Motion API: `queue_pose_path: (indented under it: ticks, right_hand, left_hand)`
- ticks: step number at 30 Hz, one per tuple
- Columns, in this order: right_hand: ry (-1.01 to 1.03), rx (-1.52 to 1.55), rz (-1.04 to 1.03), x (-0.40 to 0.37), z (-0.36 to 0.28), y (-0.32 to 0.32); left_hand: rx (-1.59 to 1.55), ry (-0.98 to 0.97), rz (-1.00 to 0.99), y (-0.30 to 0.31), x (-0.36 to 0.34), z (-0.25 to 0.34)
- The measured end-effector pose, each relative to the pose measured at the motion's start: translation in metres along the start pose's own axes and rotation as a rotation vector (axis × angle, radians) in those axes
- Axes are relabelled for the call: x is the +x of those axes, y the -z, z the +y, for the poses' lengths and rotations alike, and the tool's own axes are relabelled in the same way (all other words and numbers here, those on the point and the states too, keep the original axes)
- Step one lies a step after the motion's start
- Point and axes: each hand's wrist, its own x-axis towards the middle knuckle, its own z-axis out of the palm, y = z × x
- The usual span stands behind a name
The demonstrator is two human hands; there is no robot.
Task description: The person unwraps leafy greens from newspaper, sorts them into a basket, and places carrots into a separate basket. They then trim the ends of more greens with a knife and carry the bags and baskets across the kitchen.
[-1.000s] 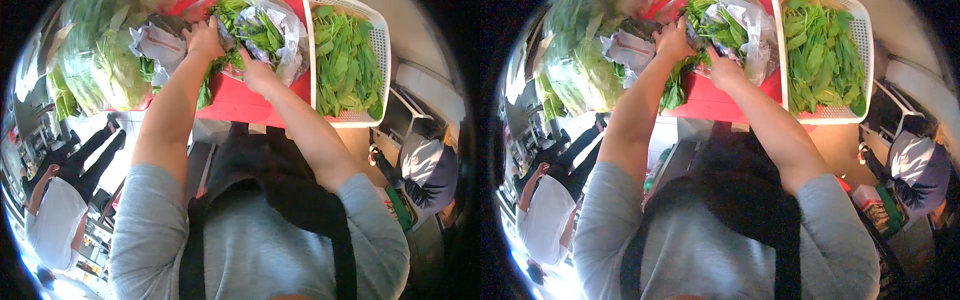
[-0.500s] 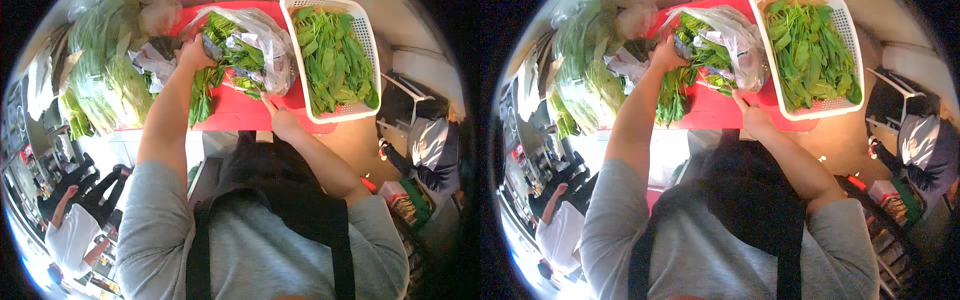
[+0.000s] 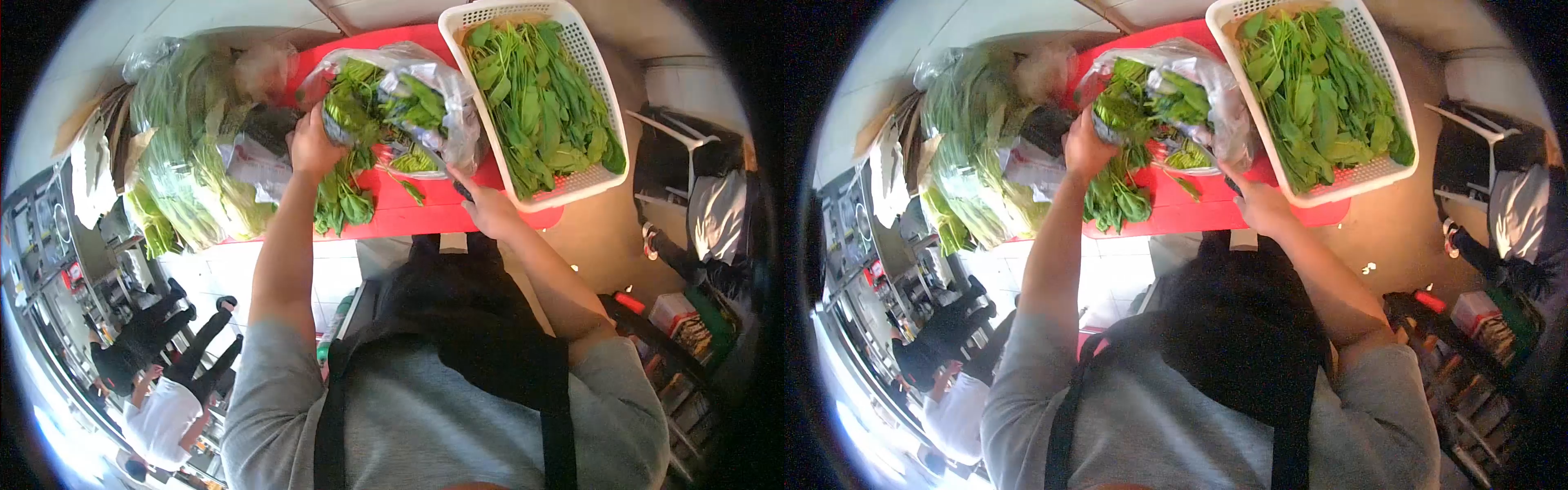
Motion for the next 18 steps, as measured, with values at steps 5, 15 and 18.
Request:
queue_pose_path:
  ticks: [5,15,18]
  right_hand:
    - [-0.027,0.015,0.162,-0.007,-0.014,-0.028]
    - [0.165,-0.067,0.417,0.028,-0.058,0.001]
    - [0.204,-0.163,0.367,0.057,-0.07,0.017]
  left_hand:
    - [0.002,-0.099,0.142,0.005,-0.029,-0.003]
    - [0.096,-0.159,-0.004,-0.012,-0.033,0.004]
    - [0.118,-0.141,0.04,-0.025,-0.04,0.015]
